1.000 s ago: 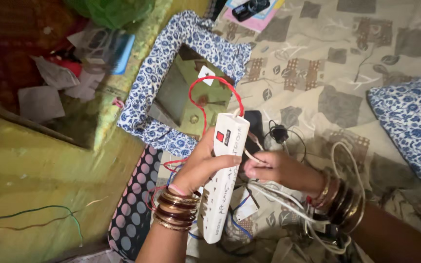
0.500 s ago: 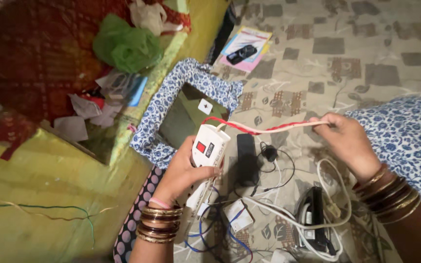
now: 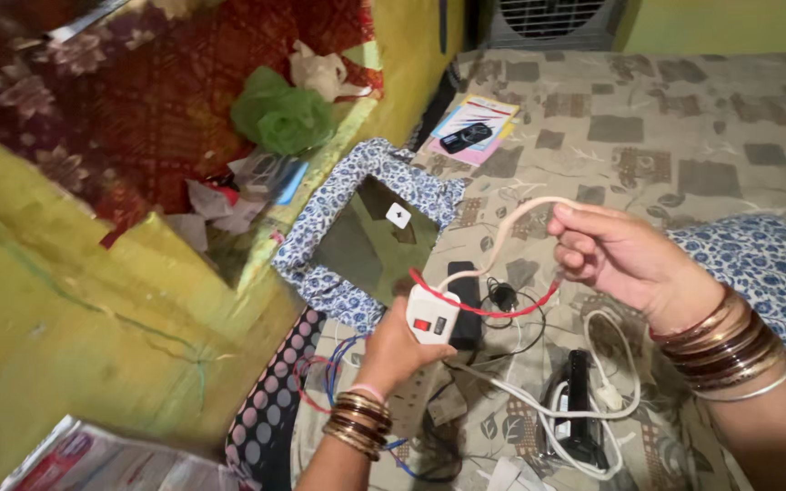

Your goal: The person plugs a power adapter into a wall socket and a power strip, then connects a USB cable to a black electronic device. They repeatedly unplug and replug the power strip and adapter, and also connect a red wire to the wall socket.

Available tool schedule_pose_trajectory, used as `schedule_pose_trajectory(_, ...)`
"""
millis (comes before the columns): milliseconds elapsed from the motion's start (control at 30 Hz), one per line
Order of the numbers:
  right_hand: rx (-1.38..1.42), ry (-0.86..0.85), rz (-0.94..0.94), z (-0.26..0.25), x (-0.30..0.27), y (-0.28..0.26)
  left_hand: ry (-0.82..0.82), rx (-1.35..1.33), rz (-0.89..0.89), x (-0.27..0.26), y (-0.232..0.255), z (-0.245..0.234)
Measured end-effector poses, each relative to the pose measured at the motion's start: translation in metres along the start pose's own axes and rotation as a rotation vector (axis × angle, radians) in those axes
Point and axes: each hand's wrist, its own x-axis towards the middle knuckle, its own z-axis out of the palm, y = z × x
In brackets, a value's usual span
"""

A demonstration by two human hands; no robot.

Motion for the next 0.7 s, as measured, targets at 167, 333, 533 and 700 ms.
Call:
schedule_pose_trajectory(167, 0.017, -0.06, 0.107, 0.049, -0.006, 0.006, -0.11, -0.268, 0.028, -0.016, -0.045, 0.028)
schedule_pose_trajectory(333, -0.115, 0.077, 0.187, 0.062, 0.0, 0.034, -0.233, -0.394, -0.102, -0.016, -0.095, 0.053)
schedule_pose_trajectory(533, -0.163, 0.123, 0.243, 0.02, 0.021, 0.086, -0.179, -0.482, -0.257, -0.024, -0.166, 0.098)
schedule_pose_trajectory(700, -0.146, 0.197, 0.313, -0.019, 0.044, 0.107, -0.228, -0.482, -0.359, -0.019, -0.222, 0.126)
